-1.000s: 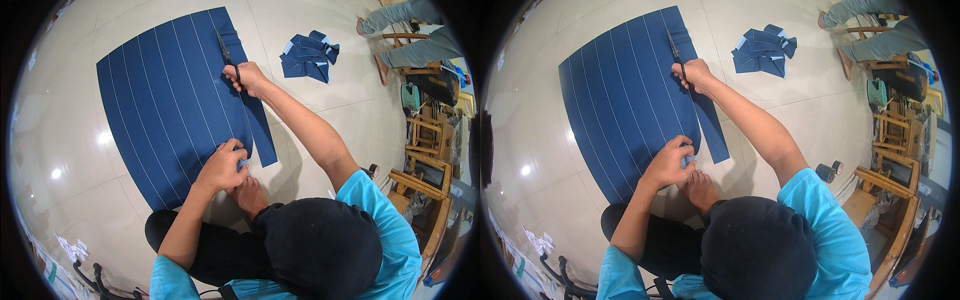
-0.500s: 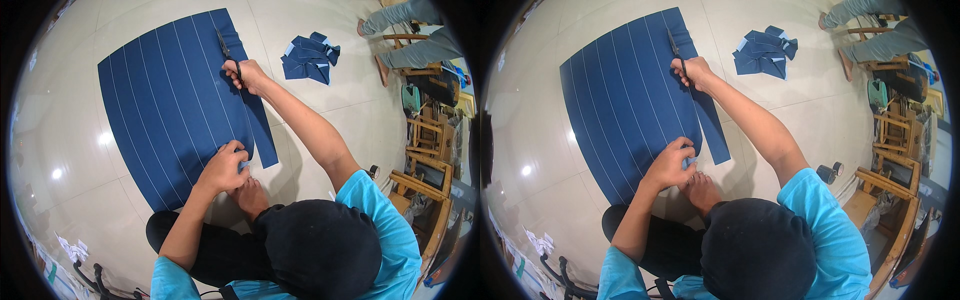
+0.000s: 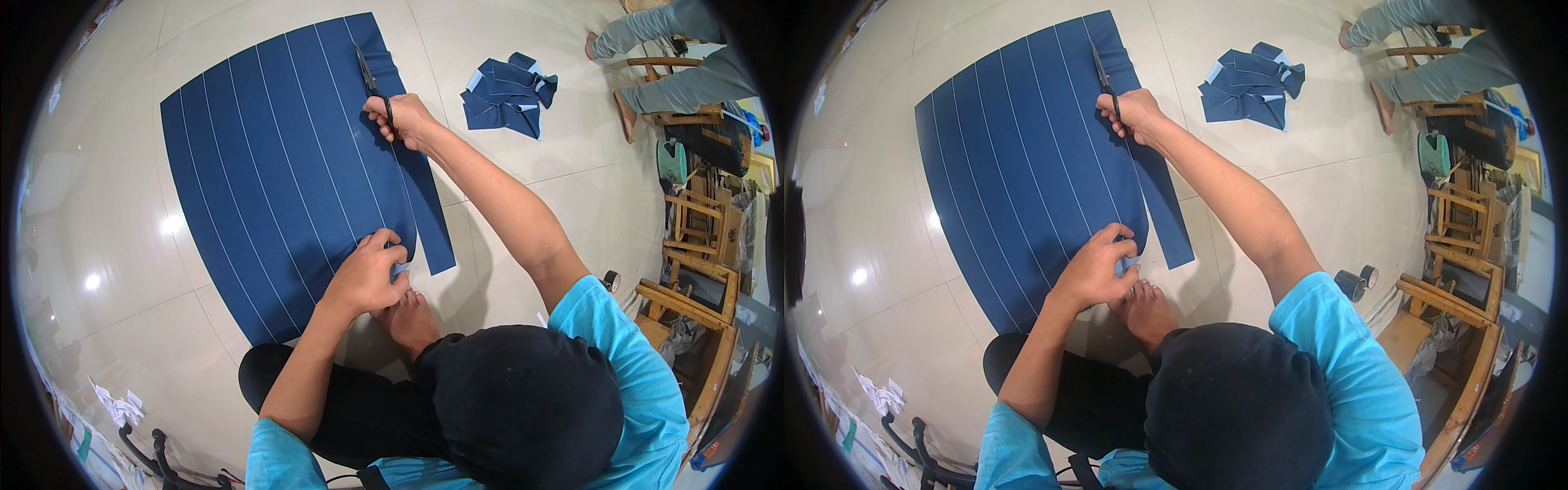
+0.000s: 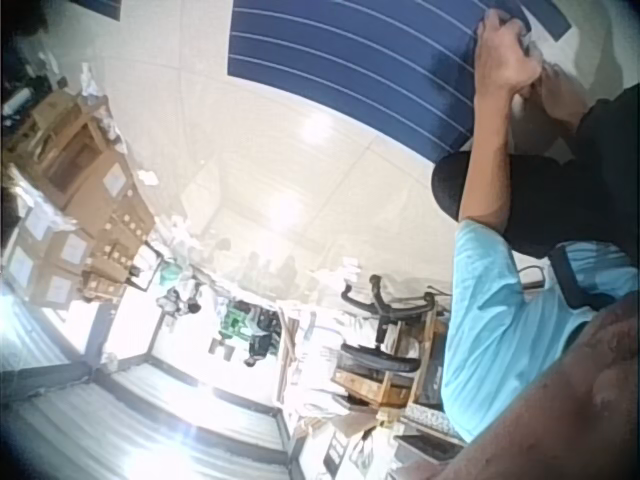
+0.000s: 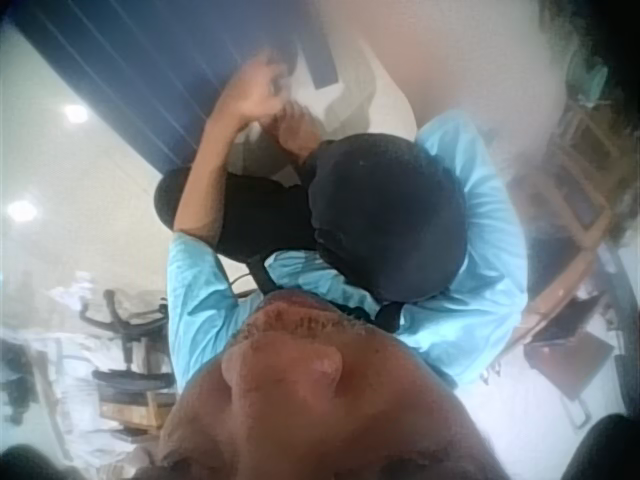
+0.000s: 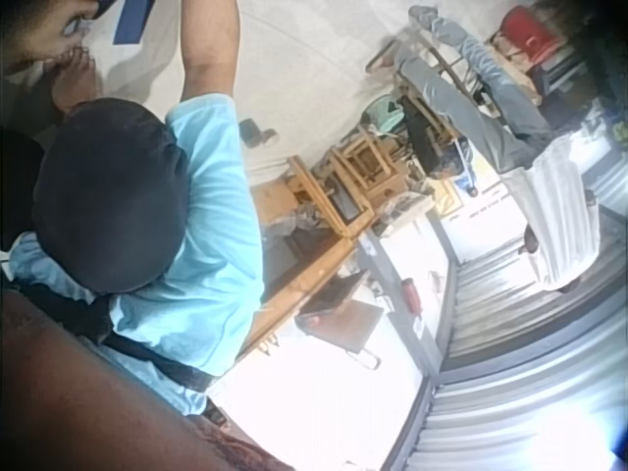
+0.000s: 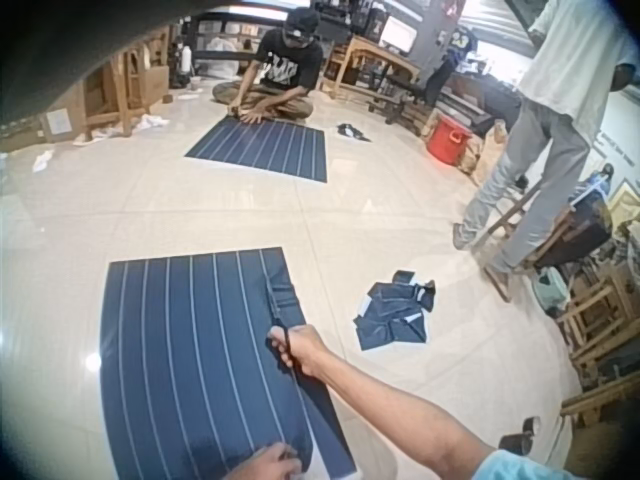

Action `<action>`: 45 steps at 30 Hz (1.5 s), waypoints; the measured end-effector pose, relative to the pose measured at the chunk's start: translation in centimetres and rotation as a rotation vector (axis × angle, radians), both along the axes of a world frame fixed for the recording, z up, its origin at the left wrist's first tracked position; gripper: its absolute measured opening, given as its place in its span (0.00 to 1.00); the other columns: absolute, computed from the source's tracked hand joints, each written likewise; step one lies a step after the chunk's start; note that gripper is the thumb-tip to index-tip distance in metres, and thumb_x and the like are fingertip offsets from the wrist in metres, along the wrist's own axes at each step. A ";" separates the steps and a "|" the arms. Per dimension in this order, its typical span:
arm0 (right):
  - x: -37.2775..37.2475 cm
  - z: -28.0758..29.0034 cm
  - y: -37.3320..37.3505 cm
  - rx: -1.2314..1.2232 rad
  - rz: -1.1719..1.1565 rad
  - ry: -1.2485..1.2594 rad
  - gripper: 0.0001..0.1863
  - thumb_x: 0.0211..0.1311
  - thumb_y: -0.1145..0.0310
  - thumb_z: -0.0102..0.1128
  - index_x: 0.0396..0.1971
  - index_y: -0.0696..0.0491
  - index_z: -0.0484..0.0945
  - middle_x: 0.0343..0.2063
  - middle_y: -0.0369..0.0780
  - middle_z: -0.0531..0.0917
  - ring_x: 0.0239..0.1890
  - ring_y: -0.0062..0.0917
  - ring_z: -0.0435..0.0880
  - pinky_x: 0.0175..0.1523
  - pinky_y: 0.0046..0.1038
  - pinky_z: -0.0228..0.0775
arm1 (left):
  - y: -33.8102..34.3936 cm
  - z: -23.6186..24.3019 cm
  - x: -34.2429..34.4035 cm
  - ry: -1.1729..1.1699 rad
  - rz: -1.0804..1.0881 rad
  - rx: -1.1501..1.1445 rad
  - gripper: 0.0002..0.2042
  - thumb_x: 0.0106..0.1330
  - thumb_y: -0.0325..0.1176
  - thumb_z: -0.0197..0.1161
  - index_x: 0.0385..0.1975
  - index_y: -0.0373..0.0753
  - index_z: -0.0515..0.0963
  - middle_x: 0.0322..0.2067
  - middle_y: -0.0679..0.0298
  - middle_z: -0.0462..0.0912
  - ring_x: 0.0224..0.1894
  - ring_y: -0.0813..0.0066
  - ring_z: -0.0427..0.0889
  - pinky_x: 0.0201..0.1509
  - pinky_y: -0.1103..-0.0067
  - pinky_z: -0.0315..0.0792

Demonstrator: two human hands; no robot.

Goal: The person sits on the floor and uses scissors to cut a large piece of blue fabric with white stripes into long strips. The person holds the fabric with one hand and cuts along the lines with the other, placing the cut strips aside.

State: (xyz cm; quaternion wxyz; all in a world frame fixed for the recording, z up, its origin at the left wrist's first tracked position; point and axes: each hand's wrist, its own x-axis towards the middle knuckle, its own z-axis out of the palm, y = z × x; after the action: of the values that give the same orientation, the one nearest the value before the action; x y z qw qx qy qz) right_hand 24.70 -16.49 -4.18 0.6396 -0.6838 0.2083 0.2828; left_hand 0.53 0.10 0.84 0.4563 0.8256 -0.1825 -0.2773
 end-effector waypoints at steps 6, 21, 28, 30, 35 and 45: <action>0.0 0.1 0.2 0.005 0.002 0.003 0.14 0.59 0.67 0.77 0.24 0.57 0.80 0.21 0.37 0.78 0.17 0.19 0.74 0.20 0.25 0.63 | 0.0 0.1 0.0 0.009 0.004 -0.003 0.12 0.66 0.34 0.69 0.44 0.34 0.85 0.65 0.46 0.80 0.65 0.42 0.82 0.67 0.58 0.79; 0.1 0.5 0.1 0.012 0.015 0.007 0.15 0.58 0.64 0.79 0.26 0.58 0.81 0.22 0.37 0.79 0.17 0.19 0.75 0.20 0.25 0.64 | 0.1 0.0 0.0 0.004 0.011 -0.025 0.12 0.66 0.34 0.70 0.43 0.33 0.85 0.65 0.45 0.81 0.64 0.41 0.82 0.67 0.58 0.79; 1.3 0.4 0.2 0.007 0.005 0.014 0.17 0.58 0.62 0.80 0.27 0.58 0.80 0.23 0.36 0.79 0.17 0.20 0.74 0.20 0.25 0.64 | 0.0 -0.2 -0.1 -0.009 0.011 -0.027 0.12 0.66 0.34 0.70 0.43 0.33 0.85 0.64 0.45 0.81 0.65 0.41 0.82 0.67 0.58 0.79; 1.6 0.2 0.3 0.007 0.003 0.014 0.17 0.58 0.62 0.80 0.27 0.58 0.80 0.23 0.36 0.79 0.17 0.20 0.74 0.20 0.25 0.64 | -0.1 -0.3 -0.1 -0.002 0.012 -0.028 0.12 0.66 0.34 0.70 0.43 0.33 0.85 0.64 0.45 0.81 0.65 0.41 0.82 0.67 0.58 0.79; 2.0 0.4 0.6 0.007 -0.005 0.020 0.16 0.58 0.63 0.80 0.26 0.57 0.81 0.22 0.36 0.78 0.17 0.19 0.74 0.20 0.25 0.64 | 0.0 0.0 -0.1 0.014 0.012 -0.022 0.12 0.66 0.34 0.70 0.44 0.33 0.85 0.64 0.45 0.81 0.65 0.41 0.82 0.68 0.58 0.78; 1.7 0.6 0.5 0.000 0.000 0.019 0.16 0.58 0.63 0.79 0.25 0.56 0.81 0.21 0.35 0.78 0.17 0.19 0.74 0.21 0.24 0.64 | 0.1 0.2 -0.3 0.000 0.017 -0.022 0.12 0.66 0.34 0.70 0.44 0.33 0.85 0.65 0.45 0.81 0.65 0.41 0.82 0.68 0.58 0.78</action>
State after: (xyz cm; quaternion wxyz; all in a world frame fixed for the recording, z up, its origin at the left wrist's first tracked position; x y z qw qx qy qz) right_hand 26.43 -16.00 -3.63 0.6375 -0.6811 0.2144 0.2892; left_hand 0.22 0.15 1.03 0.4679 0.8220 -0.1784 -0.2712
